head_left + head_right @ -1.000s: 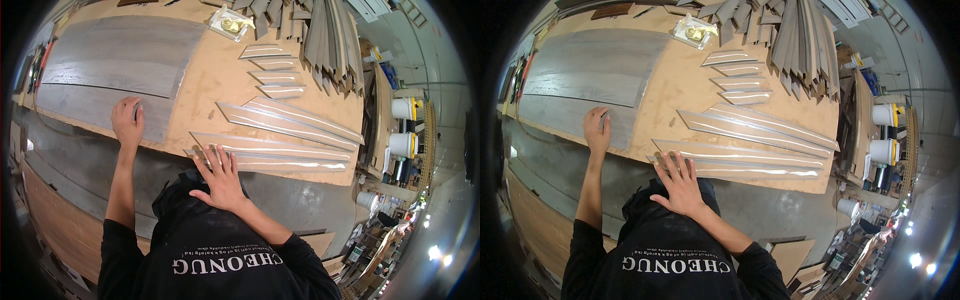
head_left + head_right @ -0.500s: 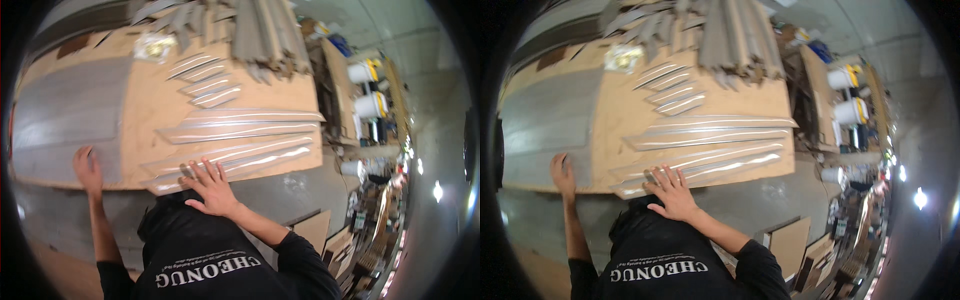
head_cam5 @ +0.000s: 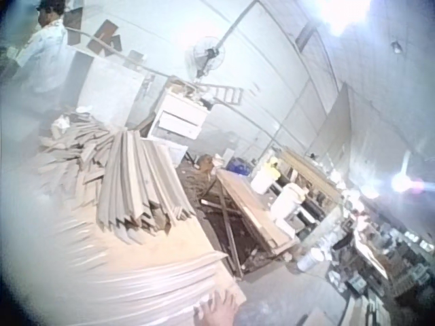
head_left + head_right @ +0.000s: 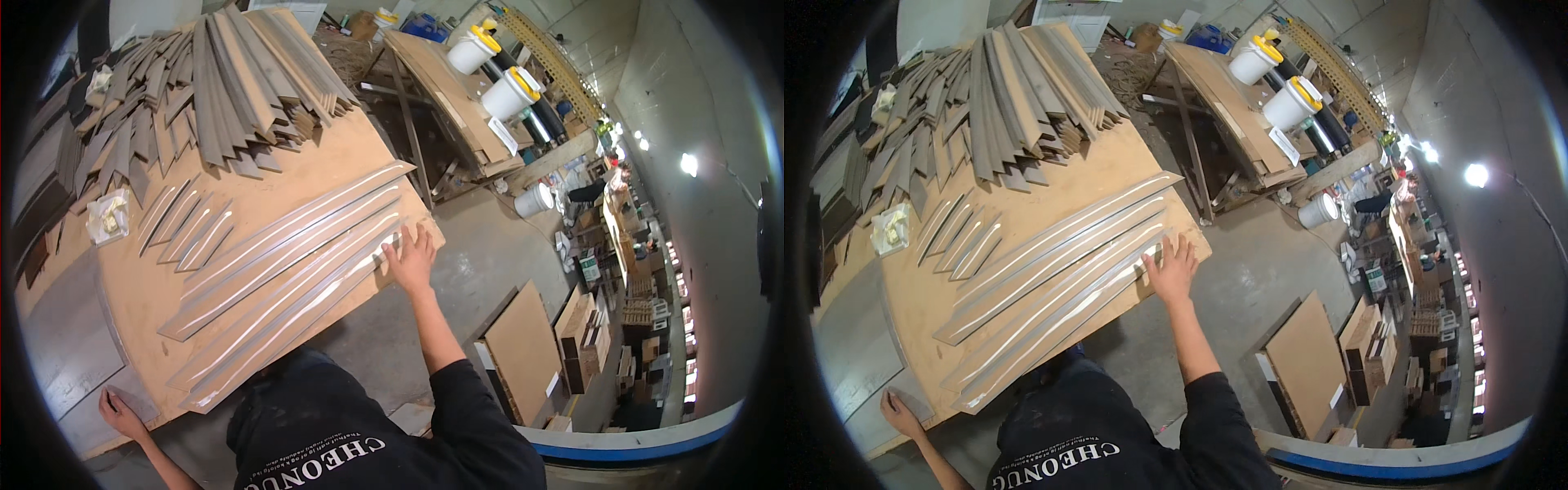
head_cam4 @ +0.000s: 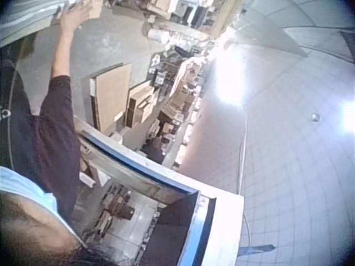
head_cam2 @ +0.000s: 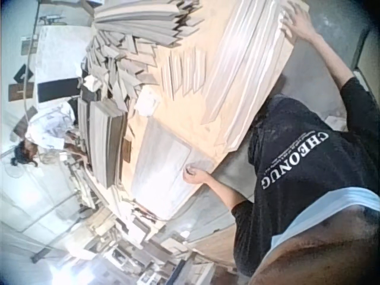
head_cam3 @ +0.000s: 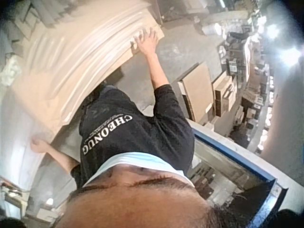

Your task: Applying wood filler or putty to the joints of wood trim pieces in a furniture workshop.

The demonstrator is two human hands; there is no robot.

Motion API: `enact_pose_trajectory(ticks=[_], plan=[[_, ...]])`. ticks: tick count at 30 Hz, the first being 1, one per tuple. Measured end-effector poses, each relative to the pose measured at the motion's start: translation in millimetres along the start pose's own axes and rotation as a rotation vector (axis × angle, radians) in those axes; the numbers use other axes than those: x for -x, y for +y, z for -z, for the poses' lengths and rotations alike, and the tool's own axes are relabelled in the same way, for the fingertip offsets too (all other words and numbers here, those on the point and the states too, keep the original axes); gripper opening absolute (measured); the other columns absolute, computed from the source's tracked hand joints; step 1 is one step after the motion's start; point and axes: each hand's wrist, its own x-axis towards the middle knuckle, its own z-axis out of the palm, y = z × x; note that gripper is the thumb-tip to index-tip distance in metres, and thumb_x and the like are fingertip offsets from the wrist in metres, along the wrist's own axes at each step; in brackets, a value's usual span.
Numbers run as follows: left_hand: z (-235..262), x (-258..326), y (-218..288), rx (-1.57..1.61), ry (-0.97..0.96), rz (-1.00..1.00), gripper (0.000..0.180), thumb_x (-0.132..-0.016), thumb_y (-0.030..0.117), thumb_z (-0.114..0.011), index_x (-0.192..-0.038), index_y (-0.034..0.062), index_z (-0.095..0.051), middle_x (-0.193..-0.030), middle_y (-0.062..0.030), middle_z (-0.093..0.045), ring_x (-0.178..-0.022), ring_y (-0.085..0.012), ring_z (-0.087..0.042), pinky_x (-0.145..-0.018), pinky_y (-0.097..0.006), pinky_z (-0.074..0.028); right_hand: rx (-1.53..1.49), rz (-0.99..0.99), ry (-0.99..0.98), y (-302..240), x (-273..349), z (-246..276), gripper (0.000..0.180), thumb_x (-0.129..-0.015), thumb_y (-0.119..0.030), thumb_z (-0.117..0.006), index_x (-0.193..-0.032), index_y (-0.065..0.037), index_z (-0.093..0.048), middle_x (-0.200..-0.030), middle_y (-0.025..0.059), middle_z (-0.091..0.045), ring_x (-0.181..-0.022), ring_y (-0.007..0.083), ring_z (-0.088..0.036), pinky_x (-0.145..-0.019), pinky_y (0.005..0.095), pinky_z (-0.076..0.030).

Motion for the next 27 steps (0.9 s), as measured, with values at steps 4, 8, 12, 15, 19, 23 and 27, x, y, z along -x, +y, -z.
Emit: enact_pose_trajectory(ticks=[4,8,12,15,19,23,27], plan=[[-5.5,-5.0,-1.5,-0.209,0.002,-0.016,0.029,-0.089,0.017,-0.051,-0.113,0.0011,-0.057,-0.110,-0.0173,-0.057,-0.105,-0.0315,-0.050,-0.090,-0.038,-0.039,-0.039,-0.013,-0.011,23.0,-25.6,-10.5,0.065,-0.079,-0.050,-0.056,-0.130,-0.012,-0.044,-0.139,0.0198,-0.028,-0.129,0.0426,-0.022,-0.100,0.0597,-0.020],[-6.5,-5.5,-2.0,-0.291,0.008,-0.041,0.029,-0.090,0.019,-0.051,-0.112,0.0015,-0.057,-0.109,-0.0177,-0.057,-0.103,-0.0327,-0.051,-0.089,-0.039,-0.040,-0.049,0.000,-0.118,23.4,-36.5,-19.6,0.071,-0.078,-0.055,-0.054,-0.133,-0.012,-0.040,-0.142,0.0194,-0.025,-0.132,0.0424,-0.018,-0.101,0.0604,-0.018],[-5.8,-6.6,-3.0,-0.313,0.025,-0.059,0.029,-0.090,0.019,-0.050,-0.111,0.0014,-0.058,-0.109,-0.0177,-0.057,-0.101,-0.0334,-0.052,-0.088,-0.039,-0.040,-0.053,0.017,-0.155,24.3,-43.5,-21.7,0.076,-0.078,-0.060,-0.051,-0.135,-0.011,-0.037,-0.144,0.0197,-0.021,-0.133,0.0422,-0.015,-0.102,0.0610,-0.015],[-4.5,-6.4,-4.5,-0.335,0.034,-0.031,0.029,-0.090,0.019,-0.049,-0.111,0.0013,-0.057,-0.109,-0.0179,-0.057,-0.102,-0.0329,-0.052,-0.088,-0.039,-0.040,-0.020,0.037,-0.187,22.5,-47.2,-20.8,0.079,-0.077,-0.063,-0.049,-0.136,-0.011,-0.036,-0.144,0.0202,-0.022,-0.133,0.0426,-0.015,-0.102,0.0613,-0.015],[-3.5,-3.9,-8.8,-0.360,0.020,-0.009,0.029,-0.090,0.020,-0.049,-0.112,0.0013,-0.057,-0.110,-0.0176,-0.057,-0.103,-0.0324,-0.052,-0.089,-0.039,-0.040,-0.021,0.060,-0.187,17.0,-45.5,-16.8,0.080,-0.077,-0.064,-0.049,-0.135,-0.011,-0.036,-0.144,0.0205,-0.021,-0.132,0.0432,-0.015,-0.102,0.0618,-0.015],[-4.9,-5.1,-14.8,-0.362,0.029,0.006,0.029,-0.090,0.020,-0.049,-0.112,0.0018,-0.057,-0.110,-0.0172,-0.057,-0.104,-0.0319,-0.052,-0.089,-0.038,-0.040,-0.018,0.092,-0.202,9.1,-39.2,-12.7,0.079,-0.076,-0.064,-0.050,-0.134,-0.011,-0.038,-0.143,0.0216,-0.023,-0.131,0.0450,-0.018,-0.101,0.0629,-0.016],[-4.3,-5.5,-18.8,-0.390,0.028,-0.003,0.029,-0.090,0.020,-0.049,-0.112,0.0024,-0.057,-0.110,-0.0176,-0.056,-0.103,-0.0325,-0.052,-0.089,-0.039,-0.040,-0.036,0.150,-0.177,0.4,-33.4,-9.0,0.077,-0.075,-0.062,-0.053,-0.132,-0.011,-0.041,-0.141,0.0224,-0.025,-0.129,0.0462,-0.021,-0.099,0.0645,-0.018]])
